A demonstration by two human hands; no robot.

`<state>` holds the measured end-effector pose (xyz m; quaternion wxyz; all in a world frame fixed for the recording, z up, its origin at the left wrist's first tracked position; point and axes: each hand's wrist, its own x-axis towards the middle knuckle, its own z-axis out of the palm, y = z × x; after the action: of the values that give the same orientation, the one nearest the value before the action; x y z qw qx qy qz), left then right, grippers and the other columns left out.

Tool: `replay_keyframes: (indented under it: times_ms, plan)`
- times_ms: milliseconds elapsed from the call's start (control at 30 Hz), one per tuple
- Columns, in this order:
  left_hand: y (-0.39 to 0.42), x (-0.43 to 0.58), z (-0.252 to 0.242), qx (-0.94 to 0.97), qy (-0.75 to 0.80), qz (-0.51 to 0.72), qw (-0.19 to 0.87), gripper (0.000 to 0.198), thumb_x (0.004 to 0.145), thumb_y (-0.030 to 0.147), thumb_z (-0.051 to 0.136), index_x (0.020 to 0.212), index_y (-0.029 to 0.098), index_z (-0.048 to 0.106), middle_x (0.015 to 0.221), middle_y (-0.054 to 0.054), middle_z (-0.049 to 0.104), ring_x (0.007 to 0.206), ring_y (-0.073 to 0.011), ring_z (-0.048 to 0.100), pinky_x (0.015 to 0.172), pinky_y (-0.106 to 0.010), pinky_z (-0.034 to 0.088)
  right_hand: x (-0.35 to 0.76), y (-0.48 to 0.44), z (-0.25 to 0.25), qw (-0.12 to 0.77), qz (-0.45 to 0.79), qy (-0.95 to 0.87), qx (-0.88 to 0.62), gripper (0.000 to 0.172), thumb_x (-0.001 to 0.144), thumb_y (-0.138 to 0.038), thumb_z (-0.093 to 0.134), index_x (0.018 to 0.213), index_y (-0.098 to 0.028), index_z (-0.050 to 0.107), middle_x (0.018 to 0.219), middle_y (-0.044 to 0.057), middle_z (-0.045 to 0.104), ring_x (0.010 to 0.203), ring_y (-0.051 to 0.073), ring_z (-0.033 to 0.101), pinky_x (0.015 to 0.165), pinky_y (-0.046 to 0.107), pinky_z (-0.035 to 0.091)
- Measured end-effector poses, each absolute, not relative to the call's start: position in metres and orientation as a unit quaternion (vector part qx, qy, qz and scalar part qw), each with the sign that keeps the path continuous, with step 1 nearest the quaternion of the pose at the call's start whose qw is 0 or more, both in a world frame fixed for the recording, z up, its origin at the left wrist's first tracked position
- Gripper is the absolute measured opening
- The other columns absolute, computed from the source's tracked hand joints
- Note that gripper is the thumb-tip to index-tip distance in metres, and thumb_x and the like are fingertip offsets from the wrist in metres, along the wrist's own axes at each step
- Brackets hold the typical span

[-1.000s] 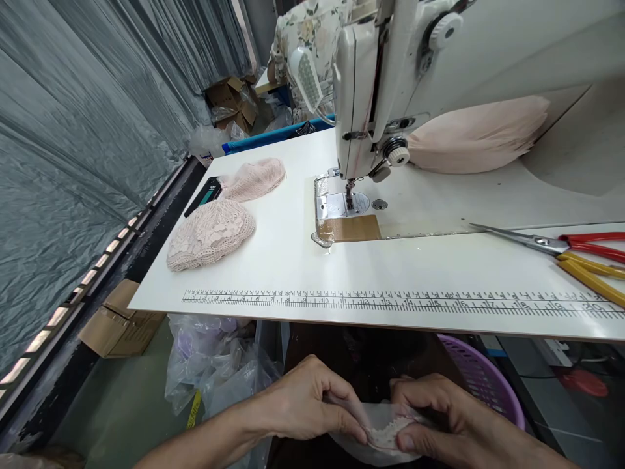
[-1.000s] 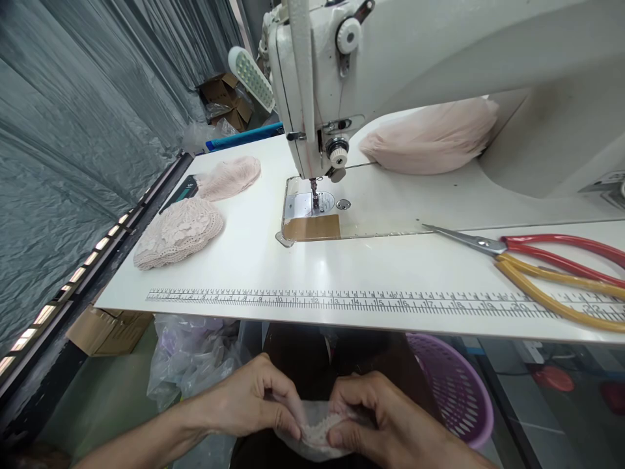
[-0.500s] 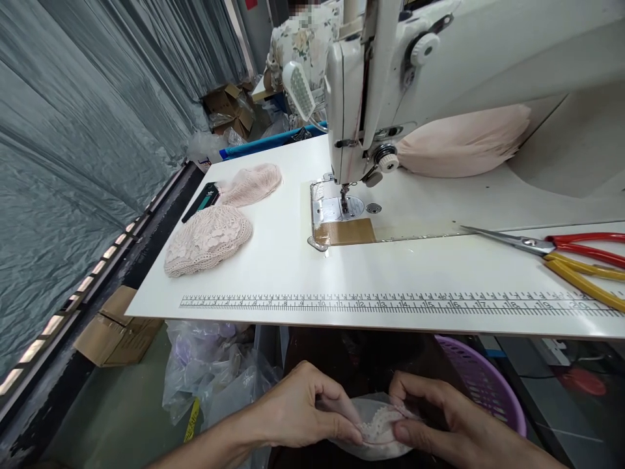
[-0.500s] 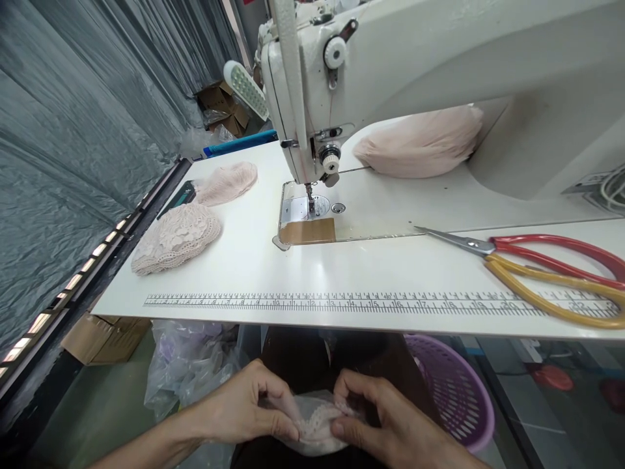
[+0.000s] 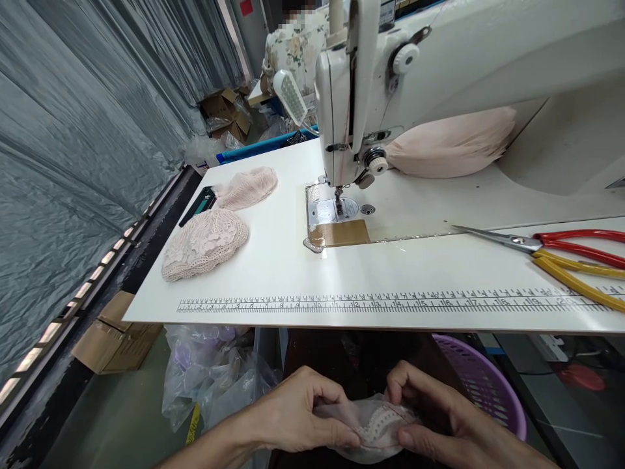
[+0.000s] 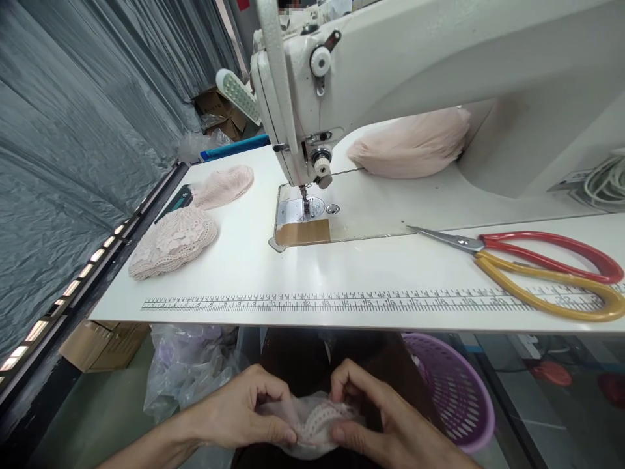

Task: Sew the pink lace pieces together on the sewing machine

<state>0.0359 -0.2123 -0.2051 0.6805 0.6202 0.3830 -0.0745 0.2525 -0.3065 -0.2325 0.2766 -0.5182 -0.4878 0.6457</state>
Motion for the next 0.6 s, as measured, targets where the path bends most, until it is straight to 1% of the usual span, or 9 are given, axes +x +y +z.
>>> replay_keyframes:
  times_ms: [133, 267, 367, 500, 600]
  plan:
    - [-0.2108, 0.0374, -0.2009, 0.628, 0.376, -0.079, 0.677, 0.018, 0.065, 0.028, 0.072, 0.075, 0.012, 0.073, 0.053, 0.005, 0.051, 0.049, -0.0045, 0.037, 0.046, -0.014, 0.028, 0.2500, -0.3029, -0.2298, 0.269, 0.646, -0.489, -0.521, 0.019, 0.081, -0.040, 0.058, 0.079, -0.024, 0.048, 0.077, -0.005, 0.049, 0.073, 0.014, 0.044, 0.065, 0.022, 0.037]
    - [-0.2117, 0.0386, -0.1995, 0.625, 0.376, -0.088, 0.678, 0.020, 0.066, 0.030, 0.071, 0.076, 0.012, 0.072, 0.055, 0.004, 0.053, 0.050, -0.0050, 0.039, 0.046, -0.014, 0.029, 0.2460, -0.3002, -0.2330, 0.272, 0.653, -0.475, -0.524, 0.019, 0.078, -0.039, 0.061, 0.081, -0.024, 0.050, 0.077, -0.005, 0.049, 0.074, 0.014, 0.044, 0.065, 0.021, 0.036]
    - [-0.2129, 0.0377, -0.2016, 0.623, 0.380, -0.082, 0.679, 0.024, 0.067, 0.033, 0.072, 0.076, 0.011, 0.072, 0.056, 0.003, 0.054, 0.051, -0.0057, 0.041, 0.046, -0.014, 0.030, 0.2440, -0.2991, -0.2344, 0.265, 0.665, -0.470, -0.517, 0.023, 0.076, -0.044, 0.060, 0.075, -0.023, 0.051, 0.073, -0.004, 0.050, 0.073, 0.015, 0.045, 0.066, 0.023, 0.036]
    - [-0.2129, 0.0350, -0.2037, 0.637, 0.377, -0.067, 0.669, 0.024, 0.067, 0.034, 0.072, 0.074, 0.010, 0.072, 0.057, 0.002, 0.057, 0.052, -0.0069, 0.044, 0.048, -0.016, 0.032, 0.2444, -0.2999, -0.2313, 0.272, 0.670, -0.466, -0.510, 0.030, 0.080, -0.049, 0.056, 0.069, -0.022, 0.050, 0.070, -0.003, 0.051, 0.072, 0.015, 0.047, 0.067, 0.023, 0.037]
    - [-0.2144, 0.0334, -0.1996, 0.667, 0.360, -0.044, 0.650, 0.020, 0.069, 0.030, 0.071, 0.072, 0.011, 0.073, 0.057, 0.001, 0.059, 0.052, -0.0070, 0.044, 0.050, -0.017, 0.033, 0.2469, -0.3056, -0.2306, 0.273, 0.648, -0.486, -0.519, 0.033, 0.083, -0.049, 0.055, 0.065, -0.022, 0.049, 0.068, -0.003, 0.051, 0.069, 0.015, 0.048, 0.065, 0.023, 0.038]
